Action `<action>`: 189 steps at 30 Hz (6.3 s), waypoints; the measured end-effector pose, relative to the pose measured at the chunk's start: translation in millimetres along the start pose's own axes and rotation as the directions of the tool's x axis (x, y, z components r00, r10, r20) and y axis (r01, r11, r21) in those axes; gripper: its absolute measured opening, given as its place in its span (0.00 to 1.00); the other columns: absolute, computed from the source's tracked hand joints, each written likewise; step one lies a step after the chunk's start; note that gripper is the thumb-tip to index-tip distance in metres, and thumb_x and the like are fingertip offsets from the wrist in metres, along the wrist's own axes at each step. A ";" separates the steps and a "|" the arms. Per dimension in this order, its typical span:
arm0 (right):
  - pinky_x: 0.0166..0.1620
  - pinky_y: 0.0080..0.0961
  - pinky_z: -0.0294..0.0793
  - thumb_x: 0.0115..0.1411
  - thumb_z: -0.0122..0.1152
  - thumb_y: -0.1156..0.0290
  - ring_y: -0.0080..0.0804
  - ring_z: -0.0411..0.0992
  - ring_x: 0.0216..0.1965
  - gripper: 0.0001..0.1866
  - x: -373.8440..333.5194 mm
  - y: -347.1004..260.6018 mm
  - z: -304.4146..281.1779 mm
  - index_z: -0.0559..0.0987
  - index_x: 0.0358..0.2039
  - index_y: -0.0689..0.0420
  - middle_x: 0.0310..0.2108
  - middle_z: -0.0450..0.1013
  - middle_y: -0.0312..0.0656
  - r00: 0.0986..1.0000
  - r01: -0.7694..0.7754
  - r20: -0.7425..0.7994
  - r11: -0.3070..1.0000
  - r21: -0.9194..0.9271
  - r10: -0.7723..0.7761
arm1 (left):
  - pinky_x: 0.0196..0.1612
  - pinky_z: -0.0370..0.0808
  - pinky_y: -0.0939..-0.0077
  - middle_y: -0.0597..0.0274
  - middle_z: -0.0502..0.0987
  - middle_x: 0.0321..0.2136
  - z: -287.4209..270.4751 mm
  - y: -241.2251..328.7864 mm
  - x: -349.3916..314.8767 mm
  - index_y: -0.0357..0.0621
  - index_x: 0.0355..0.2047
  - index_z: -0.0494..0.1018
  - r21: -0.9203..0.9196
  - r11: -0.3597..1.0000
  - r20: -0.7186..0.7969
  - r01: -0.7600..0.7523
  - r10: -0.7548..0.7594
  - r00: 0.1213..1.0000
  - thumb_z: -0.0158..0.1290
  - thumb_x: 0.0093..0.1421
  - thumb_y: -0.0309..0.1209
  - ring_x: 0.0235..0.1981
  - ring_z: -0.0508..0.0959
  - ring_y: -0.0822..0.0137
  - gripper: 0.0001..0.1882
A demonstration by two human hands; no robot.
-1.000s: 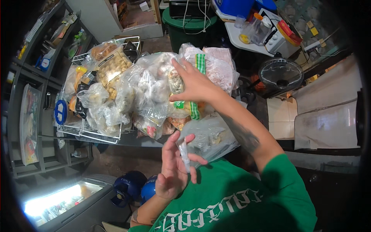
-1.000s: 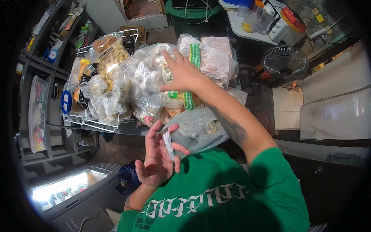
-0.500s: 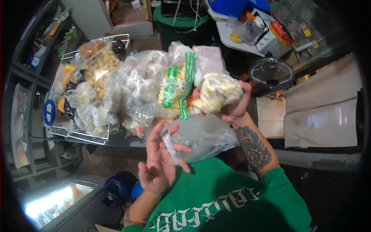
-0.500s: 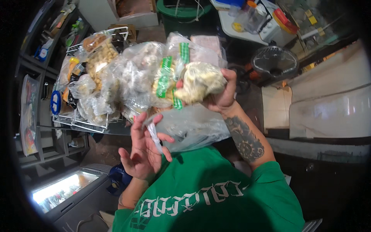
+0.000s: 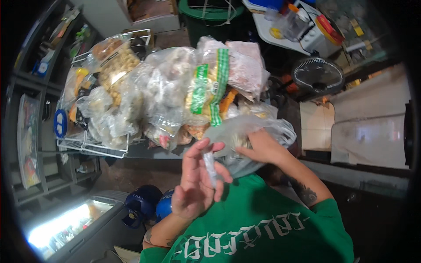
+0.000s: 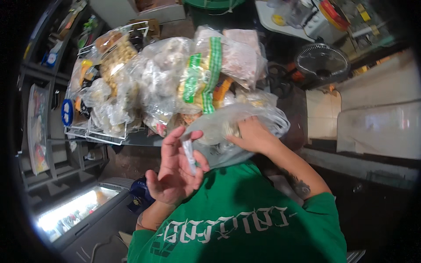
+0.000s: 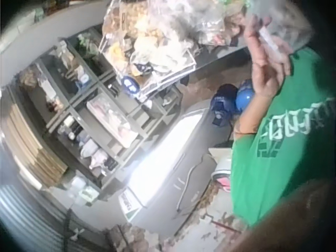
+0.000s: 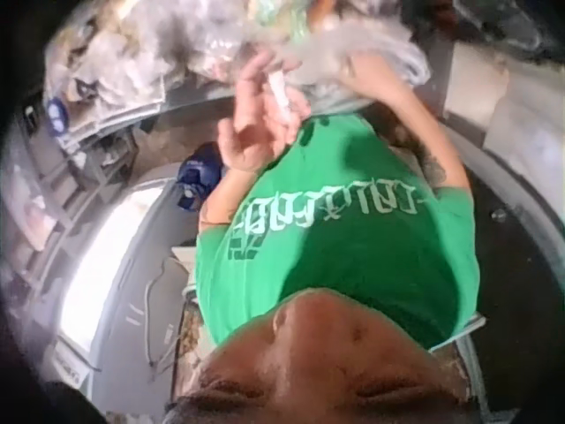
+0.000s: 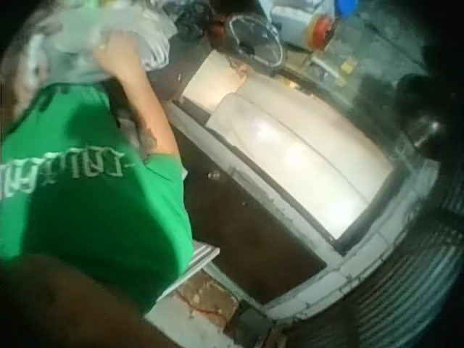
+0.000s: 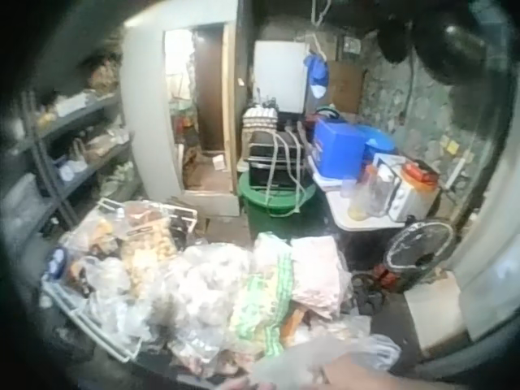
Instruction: Organizing various bags of frozen food in a chest freezer and updating an inventory checklist.
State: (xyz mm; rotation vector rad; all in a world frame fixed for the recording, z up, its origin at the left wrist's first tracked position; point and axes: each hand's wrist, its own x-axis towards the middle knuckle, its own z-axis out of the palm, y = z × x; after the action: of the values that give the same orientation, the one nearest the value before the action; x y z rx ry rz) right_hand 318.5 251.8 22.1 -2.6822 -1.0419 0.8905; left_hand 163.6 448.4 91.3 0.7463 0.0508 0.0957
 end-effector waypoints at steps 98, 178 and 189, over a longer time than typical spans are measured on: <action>0.53 0.43 0.72 0.48 0.66 0.53 0.49 0.74 0.50 0.38 59.5 -42.8 18.6 0.72 0.60 0.49 0.47 0.76 0.54 0.712 0.466 0.509 0.868 0.174 -0.484 | 0.24 0.72 0.80 0.41 0.60 0.61 -13.9 10.0 -7.6 0.44 0.68 0.47 -0.097 0.991 0.041 0.089 -0.085 0.995 0.43 0.57 0.72 0.33 0.78 0.59 0.53; 0.52 0.43 0.70 0.52 0.70 0.62 0.57 0.69 0.49 0.31 -68.7 -8.3 -87.5 0.70 0.52 0.65 0.47 0.70 0.56 0.924 0.122 -0.374 0.988 0.091 -0.080 | 0.53 0.70 0.67 0.45 0.68 0.56 -40.4 56.1 -22.6 0.39 0.69 0.49 0.489 0.861 -0.013 0.142 -0.156 0.988 0.59 0.62 0.37 0.46 0.75 0.65 0.42; 0.33 0.21 0.65 0.52 0.53 0.79 0.27 0.66 0.29 0.11 -102.1 6.0 -35.6 0.79 0.36 0.67 0.27 0.68 0.41 0.811 -0.084 -0.494 0.897 0.434 0.315 | 0.47 0.75 0.62 0.44 0.76 0.47 -205.5 160.6 2.0 0.38 0.56 0.68 0.757 -0.332 -0.363 0.563 0.502 0.785 0.59 0.59 0.38 0.46 0.79 0.50 0.28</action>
State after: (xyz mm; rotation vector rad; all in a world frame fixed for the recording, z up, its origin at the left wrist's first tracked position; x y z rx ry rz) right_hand 282.2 184.0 98.2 -2.4772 -0.3922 0.2492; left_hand 138.0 704.6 49.8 2.6471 1.0550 0.2647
